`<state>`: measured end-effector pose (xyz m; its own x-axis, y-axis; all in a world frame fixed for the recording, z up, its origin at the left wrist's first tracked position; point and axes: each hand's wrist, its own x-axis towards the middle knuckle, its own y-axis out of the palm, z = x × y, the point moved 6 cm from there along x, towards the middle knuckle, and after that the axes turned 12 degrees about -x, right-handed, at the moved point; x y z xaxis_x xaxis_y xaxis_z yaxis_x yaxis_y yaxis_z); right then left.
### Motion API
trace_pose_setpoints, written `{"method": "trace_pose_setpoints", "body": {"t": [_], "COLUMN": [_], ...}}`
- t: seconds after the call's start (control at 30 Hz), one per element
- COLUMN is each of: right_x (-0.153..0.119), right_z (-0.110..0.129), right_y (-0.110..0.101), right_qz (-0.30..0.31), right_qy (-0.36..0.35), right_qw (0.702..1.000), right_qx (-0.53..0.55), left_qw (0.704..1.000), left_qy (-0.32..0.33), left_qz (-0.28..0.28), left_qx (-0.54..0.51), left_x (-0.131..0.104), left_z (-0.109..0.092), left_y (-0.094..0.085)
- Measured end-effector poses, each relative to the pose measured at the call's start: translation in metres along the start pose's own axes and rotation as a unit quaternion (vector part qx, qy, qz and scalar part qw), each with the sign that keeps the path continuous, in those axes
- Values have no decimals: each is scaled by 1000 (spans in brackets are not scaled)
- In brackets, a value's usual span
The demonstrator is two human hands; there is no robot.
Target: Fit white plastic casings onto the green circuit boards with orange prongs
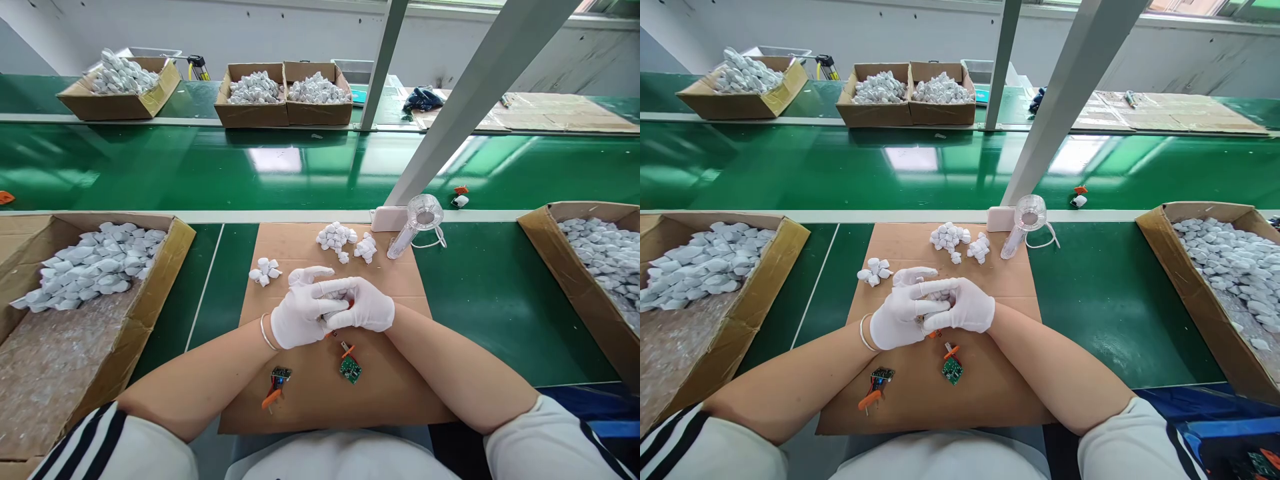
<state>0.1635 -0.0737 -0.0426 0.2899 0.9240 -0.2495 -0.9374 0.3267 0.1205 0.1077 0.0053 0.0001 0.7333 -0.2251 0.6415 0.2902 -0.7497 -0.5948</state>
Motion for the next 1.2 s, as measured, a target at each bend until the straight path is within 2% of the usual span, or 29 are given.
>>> {"method": "trace_pose_setpoints", "body": {"t": [0.17, 0.37, 0.5, 0.63, 0.77, 0.97, 1.2], "right_x": [-1, -2, -4, -5, -4, -2, 2], "right_z": [-1, 3, 6, 6, 9, 14, 3], "right_y": [2, -1, -1, -4, -5, -11, -10], "right_qz": [-8, -6, 32, -5, -21, -13, -27], "right_qy": [4, -43, -59, -45, -38, -52, -56], "right_qw": [1000, 999, 998, 999, 998, 993, 991], "right_qx": [14, -11, 13, -8, 54, 108, 123], "left_qw": [1000, 996, 995, 995, 991, 992, 994], "left_qy": [-5, -23, -16, -4, -34, -48, -11], "left_qz": [-29, -71, -84, -98, -124, -113, -104], "left_qx": [-2, -41, -41, -28, -24, -27, 27], "left_x": [3, 9, 10, 9, 8, 5, 7], "left_z": [-4, -3, -3, -6, -5, 3, 0], "left_y": [-3, -13, -15, -17, -22, -22, -20]}}
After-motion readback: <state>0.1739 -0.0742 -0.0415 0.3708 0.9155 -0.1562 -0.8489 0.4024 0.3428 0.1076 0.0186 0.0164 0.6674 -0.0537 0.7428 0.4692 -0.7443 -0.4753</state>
